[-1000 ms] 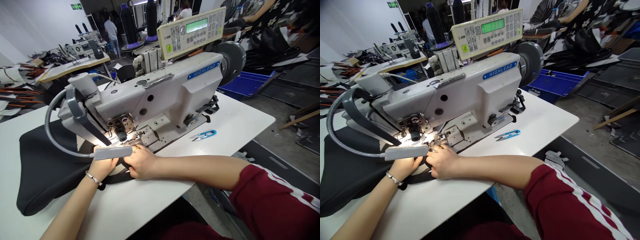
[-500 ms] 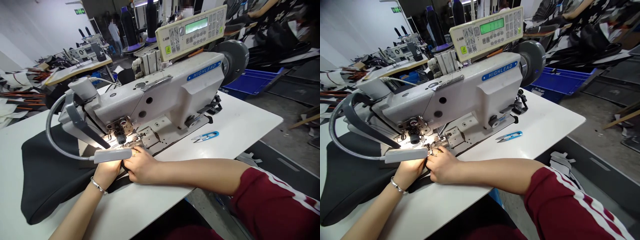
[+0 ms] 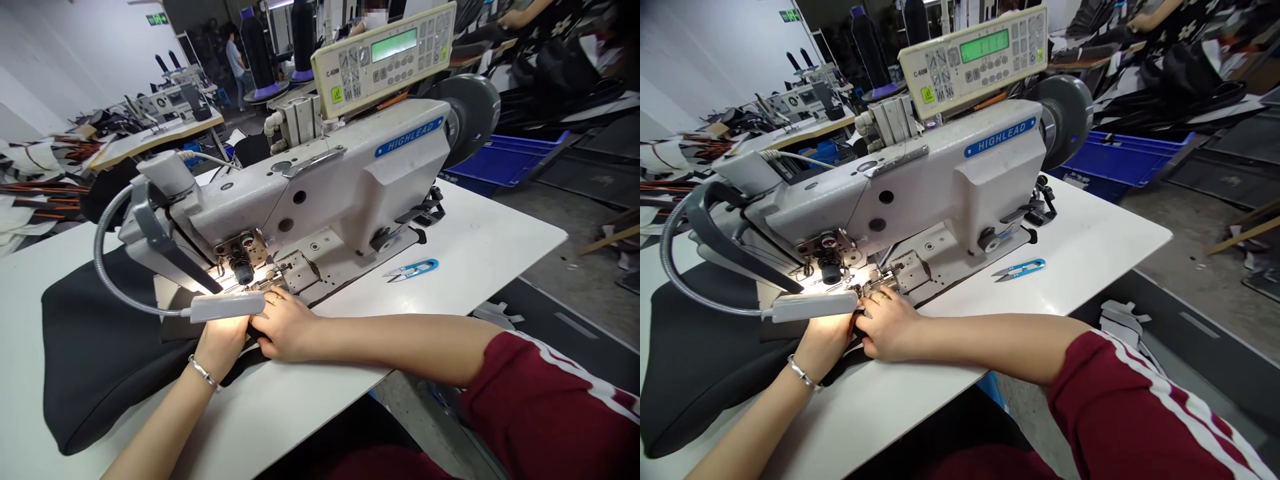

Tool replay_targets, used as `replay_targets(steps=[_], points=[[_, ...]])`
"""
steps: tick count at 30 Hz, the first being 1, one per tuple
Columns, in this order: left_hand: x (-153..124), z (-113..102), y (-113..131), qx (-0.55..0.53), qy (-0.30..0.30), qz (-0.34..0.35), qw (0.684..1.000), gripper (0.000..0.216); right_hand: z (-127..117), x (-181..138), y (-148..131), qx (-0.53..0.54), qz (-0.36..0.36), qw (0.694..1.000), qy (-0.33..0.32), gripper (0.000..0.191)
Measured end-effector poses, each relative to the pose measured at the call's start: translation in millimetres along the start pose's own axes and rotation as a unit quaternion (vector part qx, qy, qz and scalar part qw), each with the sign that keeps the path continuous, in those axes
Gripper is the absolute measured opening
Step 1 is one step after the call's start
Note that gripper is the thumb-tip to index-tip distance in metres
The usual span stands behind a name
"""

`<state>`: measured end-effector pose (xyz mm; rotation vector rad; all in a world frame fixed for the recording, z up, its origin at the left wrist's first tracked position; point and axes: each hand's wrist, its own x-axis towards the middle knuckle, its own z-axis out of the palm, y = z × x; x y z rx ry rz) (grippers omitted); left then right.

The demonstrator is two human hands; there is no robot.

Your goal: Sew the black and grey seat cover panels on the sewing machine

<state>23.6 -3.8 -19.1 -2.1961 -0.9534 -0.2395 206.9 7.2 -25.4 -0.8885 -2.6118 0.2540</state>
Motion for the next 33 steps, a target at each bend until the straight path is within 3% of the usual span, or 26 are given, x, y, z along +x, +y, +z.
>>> replay_targets(steps=[6, 10, 15, 18, 28, 33], points=[[-2, -1, -4, -0.157, 0.001, -0.043, 0.987, 0.037, 2, -3, -1, -0.019, -0.006, 1.000, 0.018, 0.029], [-4, -1, -2, -0.169, -0.012, -0.058, 0.984, 0.042, 2, -4, -1, -0.033, -0.028, 0.999, 0.030, 0.029], [-2, -20, 8, -0.147, -0.056, -0.076, 0.985, 0.036, 2, -2, 1, -0.059, -0.057, 0.996, 0.036, 0.028], [-6, -26, 16, -0.136, -0.053, -0.102, 0.984, 0.036, 3, -1, 1, -0.064, -0.064, 0.995, 0.048, 0.029], [-6, 3, -1, -0.177, 0.025, -0.075, 0.981, 0.042, 8, 2, 2, -0.069, -0.032, 0.996, 0.054, 0.026], [-5, 15, -8, -0.173, 0.043, -0.064, 0.982, 0.033, 10, 3, 2, -0.059, -0.012, 0.997, 0.053, 0.028]])
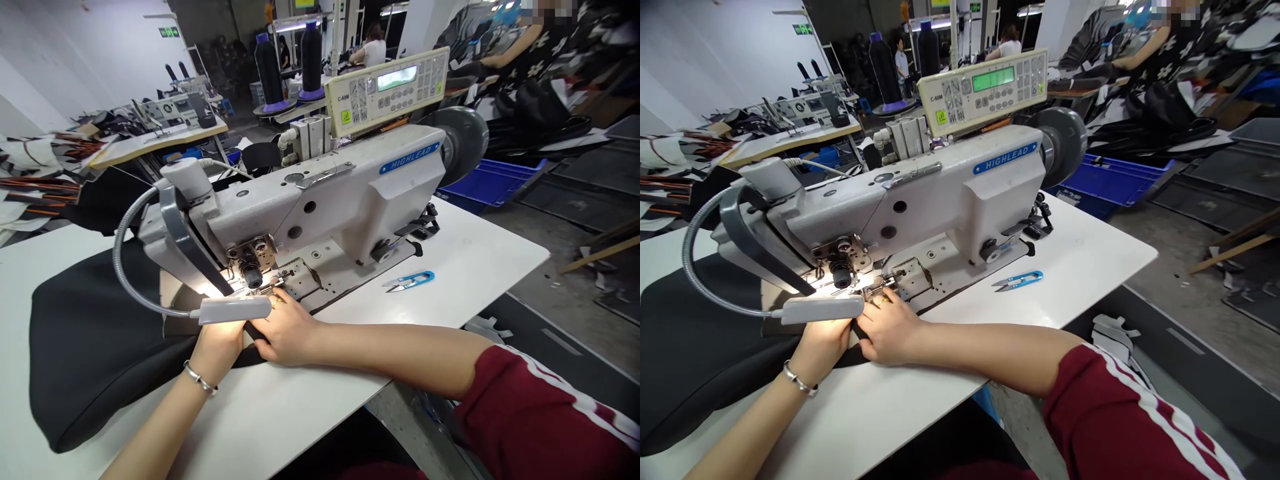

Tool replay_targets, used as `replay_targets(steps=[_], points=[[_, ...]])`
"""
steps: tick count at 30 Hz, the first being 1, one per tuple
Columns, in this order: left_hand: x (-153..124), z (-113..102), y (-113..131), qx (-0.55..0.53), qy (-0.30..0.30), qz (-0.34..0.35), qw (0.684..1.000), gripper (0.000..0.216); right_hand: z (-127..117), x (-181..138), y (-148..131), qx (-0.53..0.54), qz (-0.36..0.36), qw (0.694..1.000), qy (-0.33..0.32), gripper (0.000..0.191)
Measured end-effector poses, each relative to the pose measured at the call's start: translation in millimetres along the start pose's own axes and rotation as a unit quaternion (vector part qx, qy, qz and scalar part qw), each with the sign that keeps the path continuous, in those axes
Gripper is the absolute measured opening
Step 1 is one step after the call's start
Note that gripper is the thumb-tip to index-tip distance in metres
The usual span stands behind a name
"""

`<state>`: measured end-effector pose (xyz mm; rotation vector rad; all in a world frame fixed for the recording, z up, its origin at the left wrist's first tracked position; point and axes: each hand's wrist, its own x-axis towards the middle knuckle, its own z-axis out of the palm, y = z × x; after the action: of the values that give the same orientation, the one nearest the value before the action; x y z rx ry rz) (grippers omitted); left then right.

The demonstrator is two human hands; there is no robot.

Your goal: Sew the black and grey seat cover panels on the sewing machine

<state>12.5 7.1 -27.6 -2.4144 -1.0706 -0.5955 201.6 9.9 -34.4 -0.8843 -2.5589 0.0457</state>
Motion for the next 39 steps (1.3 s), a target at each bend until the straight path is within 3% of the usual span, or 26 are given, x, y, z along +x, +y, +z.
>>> replay_targets(steps=[5, 8, 13, 19, 26, 39], points=[[-10, 6, -4, 0.133, -0.040, 0.038, 0.990, 0.029, 2, 2, 2, 0.004, 0.026, 1.000, -0.001, 0.026], [-10, 6, -6, 0.162, -0.028, 0.063, 0.984, 0.027, 3, 3, 4, -0.001, 0.039, 0.999, -0.005, 0.027], [-5, 5, -7, 0.149, -0.005, 0.059, 0.987, 0.030, 3, 4, 4, 0.006, 0.048, 0.999, -0.010, 0.028], [-1, 7, -6, 0.027, 0.001, -0.025, 0.999, 0.026, -2, 6, 3, 0.018, 0.057, 0.998, -0.022, 0.027], [0, 1, -3, -0.009, 0.013, -0.023, 1.000, 0.028, -9, 7, 0, 0.023, 0.058, 0.997, -0.039, 0.025], [2, 5, -4, 0.001, 0.013, 0.000, 1.000, 0.027, -4, 3, 0, -0.010, 0.034, 0.999, 0.001, 0.035]])
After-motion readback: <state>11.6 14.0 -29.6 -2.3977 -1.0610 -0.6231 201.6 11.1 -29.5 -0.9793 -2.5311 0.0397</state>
